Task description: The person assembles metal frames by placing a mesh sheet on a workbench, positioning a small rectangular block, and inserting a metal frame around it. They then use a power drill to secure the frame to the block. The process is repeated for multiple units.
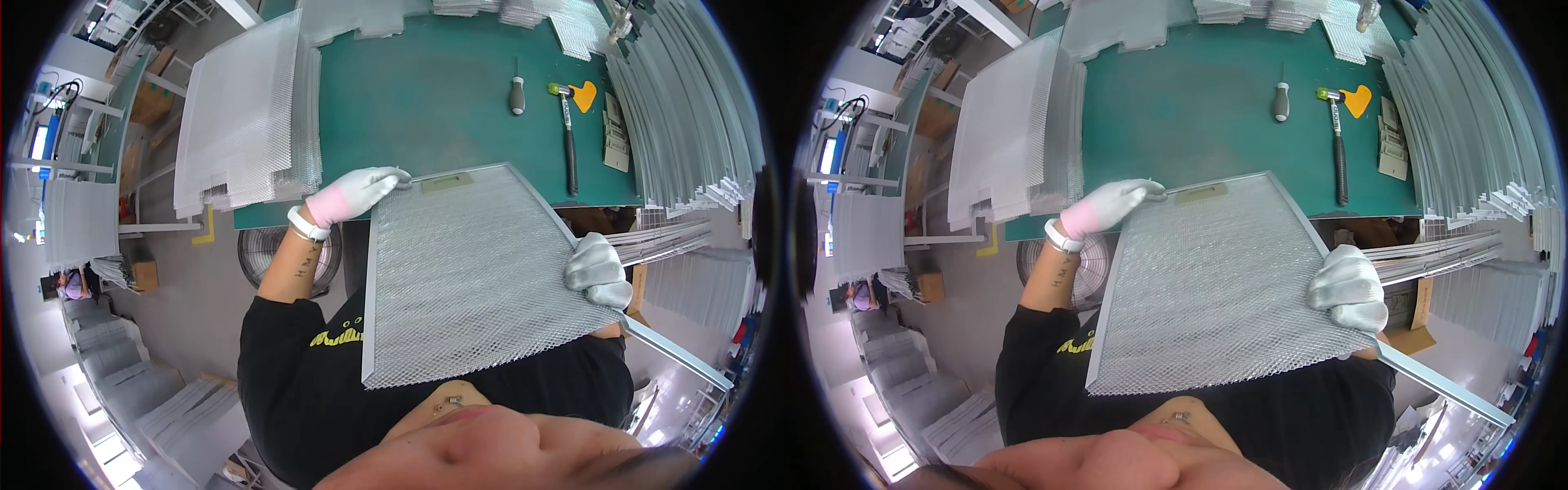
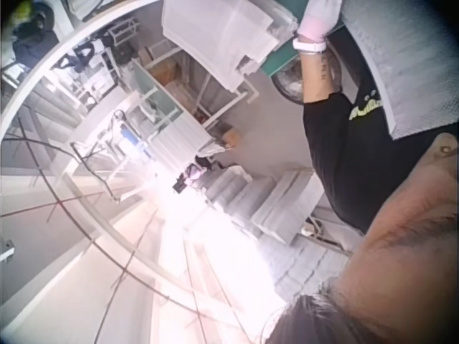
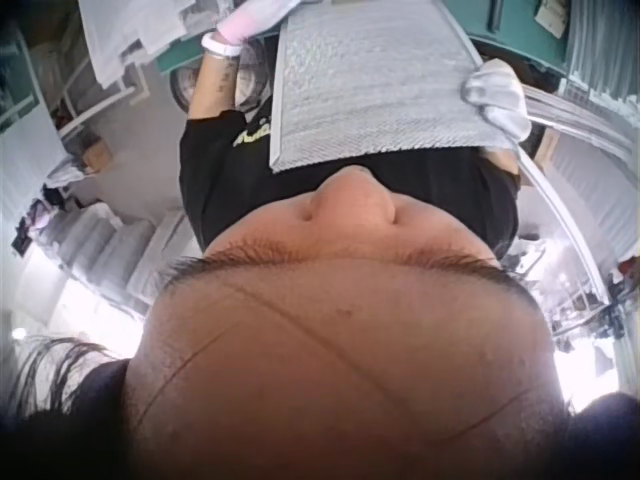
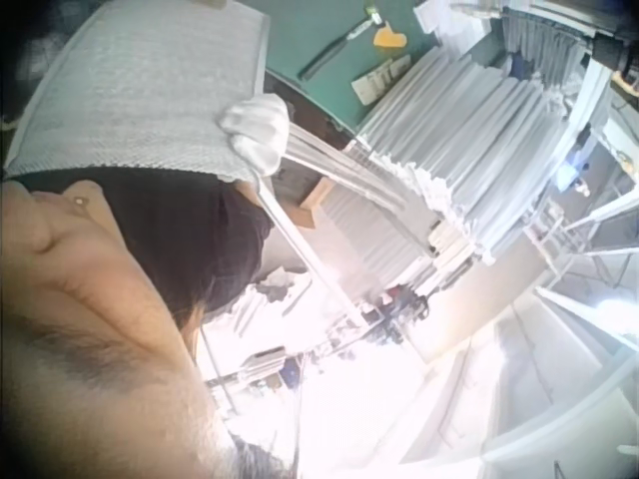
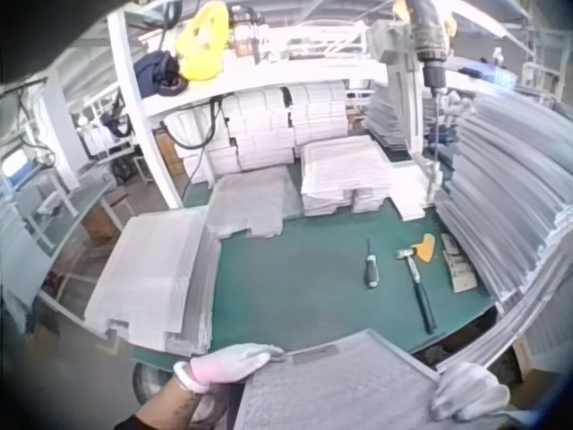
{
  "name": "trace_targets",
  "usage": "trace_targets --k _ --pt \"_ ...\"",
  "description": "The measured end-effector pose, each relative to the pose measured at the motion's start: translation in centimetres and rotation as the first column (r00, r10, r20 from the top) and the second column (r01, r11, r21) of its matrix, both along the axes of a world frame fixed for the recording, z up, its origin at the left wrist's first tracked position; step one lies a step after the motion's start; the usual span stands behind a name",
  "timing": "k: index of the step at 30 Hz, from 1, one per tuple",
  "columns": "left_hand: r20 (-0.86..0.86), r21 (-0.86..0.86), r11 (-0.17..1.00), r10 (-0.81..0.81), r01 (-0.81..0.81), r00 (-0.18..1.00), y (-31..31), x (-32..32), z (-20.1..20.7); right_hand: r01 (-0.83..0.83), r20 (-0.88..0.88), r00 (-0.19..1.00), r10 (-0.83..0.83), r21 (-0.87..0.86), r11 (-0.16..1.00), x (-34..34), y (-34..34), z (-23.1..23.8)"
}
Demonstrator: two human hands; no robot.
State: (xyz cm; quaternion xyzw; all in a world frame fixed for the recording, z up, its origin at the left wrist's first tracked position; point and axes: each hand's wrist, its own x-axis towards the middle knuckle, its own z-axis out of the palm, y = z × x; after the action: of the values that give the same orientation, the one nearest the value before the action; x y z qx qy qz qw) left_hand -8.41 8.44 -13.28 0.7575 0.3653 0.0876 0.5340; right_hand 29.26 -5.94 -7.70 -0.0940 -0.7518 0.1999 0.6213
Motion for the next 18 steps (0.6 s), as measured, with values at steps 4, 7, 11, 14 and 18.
trace_targets --k 4,7,11,14,18 --pt "0.034 0.235 0.970 0.047 -0.054 0.998 -1.2 -0.7 -0.9 -0.087 -0.001 0.996 0.087 0.040 0.995 0.3 0.6 0.4" --pt "-0.264 0.380 0.925 0.098 0.010 0.959 -1.4 -1.6 -0.1 0.050 0.020 0.999 -0.049 -0.026 0.998 -0.7 0.1 0.6" --pt "-0.028 0.392 0.918 0.074 -0.057 0.997 -2.6 -2.1 -0.5 0.132 0.021 0.991 -0.131 -0.053 0.990 -1.0 0.6 1.1" --pt "0.407 -0.045 0.991 0.136 -0.129 0.903 -3.6 -2.5 3.5 0.201 0.072 0.978 -0.197 -0.057 0.978 -1.2 1.9 3.2" --pt "0.804 0.200 0.965 -0.063 -0.168 0.592 -7.8 -1.0 10.8 0.161 0.008 0.987 -0.161 -0.092 0.983 -1.2 6.7 4.9"
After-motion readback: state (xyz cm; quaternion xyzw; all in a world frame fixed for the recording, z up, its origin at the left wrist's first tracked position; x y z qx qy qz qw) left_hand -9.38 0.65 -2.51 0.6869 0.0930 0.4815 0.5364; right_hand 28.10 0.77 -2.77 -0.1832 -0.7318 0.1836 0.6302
